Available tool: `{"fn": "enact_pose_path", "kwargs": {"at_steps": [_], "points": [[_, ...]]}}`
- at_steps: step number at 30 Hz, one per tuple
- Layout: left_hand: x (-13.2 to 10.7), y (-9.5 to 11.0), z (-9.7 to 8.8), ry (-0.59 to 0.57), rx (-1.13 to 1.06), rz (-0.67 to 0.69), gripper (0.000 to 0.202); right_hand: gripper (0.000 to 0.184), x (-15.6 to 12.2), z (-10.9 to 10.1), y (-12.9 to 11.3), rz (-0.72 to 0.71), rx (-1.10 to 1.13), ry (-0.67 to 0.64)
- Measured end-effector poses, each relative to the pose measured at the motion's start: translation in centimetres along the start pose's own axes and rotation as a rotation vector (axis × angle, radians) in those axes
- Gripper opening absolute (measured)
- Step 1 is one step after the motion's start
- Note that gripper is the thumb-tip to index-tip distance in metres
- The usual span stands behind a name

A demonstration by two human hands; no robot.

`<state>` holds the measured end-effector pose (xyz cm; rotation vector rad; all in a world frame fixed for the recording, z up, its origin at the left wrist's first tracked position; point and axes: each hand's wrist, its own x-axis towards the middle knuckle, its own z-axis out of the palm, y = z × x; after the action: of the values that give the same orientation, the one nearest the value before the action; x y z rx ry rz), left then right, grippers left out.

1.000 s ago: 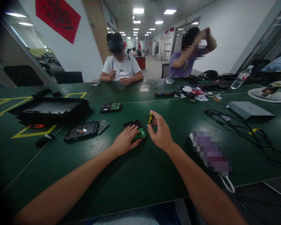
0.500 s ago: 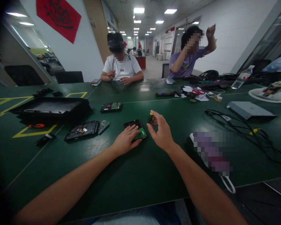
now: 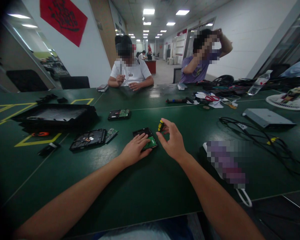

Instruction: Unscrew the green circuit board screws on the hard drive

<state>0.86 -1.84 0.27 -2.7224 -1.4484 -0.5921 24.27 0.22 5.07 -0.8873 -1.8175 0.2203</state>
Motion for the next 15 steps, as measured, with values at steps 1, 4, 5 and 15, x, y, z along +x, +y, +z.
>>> {"fn": "enact_pose_path", "kwargs": {"at_steps": [1, 4, 5, 15], "points": [[0.0, 0.03, -0.02, 0.002, -0.002, -0.001, 0.047, 0.062, -0.02, 0.02, 0.03, 0.008, 0.011, -0.009], [0.0, 0.05, -0.04, -0.004, 0.006, 0.002, 0.047, 0.063, -0.09, 0.11, 0.18, 0.036, 0.037, -0.023], [0.01, 0.03, -0.02, -0.007, 0.01, 0.004, 0.048, 0.064, -0.11, 0.13, 0.23, 0.038, 0.034, -0.019], [0.05, -0.14, 0.21, -0.009, 0.019, 0.01, 0.049, 0.061, -0.11, 0.26, 0.16, 0.022, 0.032, 0.009]]}}
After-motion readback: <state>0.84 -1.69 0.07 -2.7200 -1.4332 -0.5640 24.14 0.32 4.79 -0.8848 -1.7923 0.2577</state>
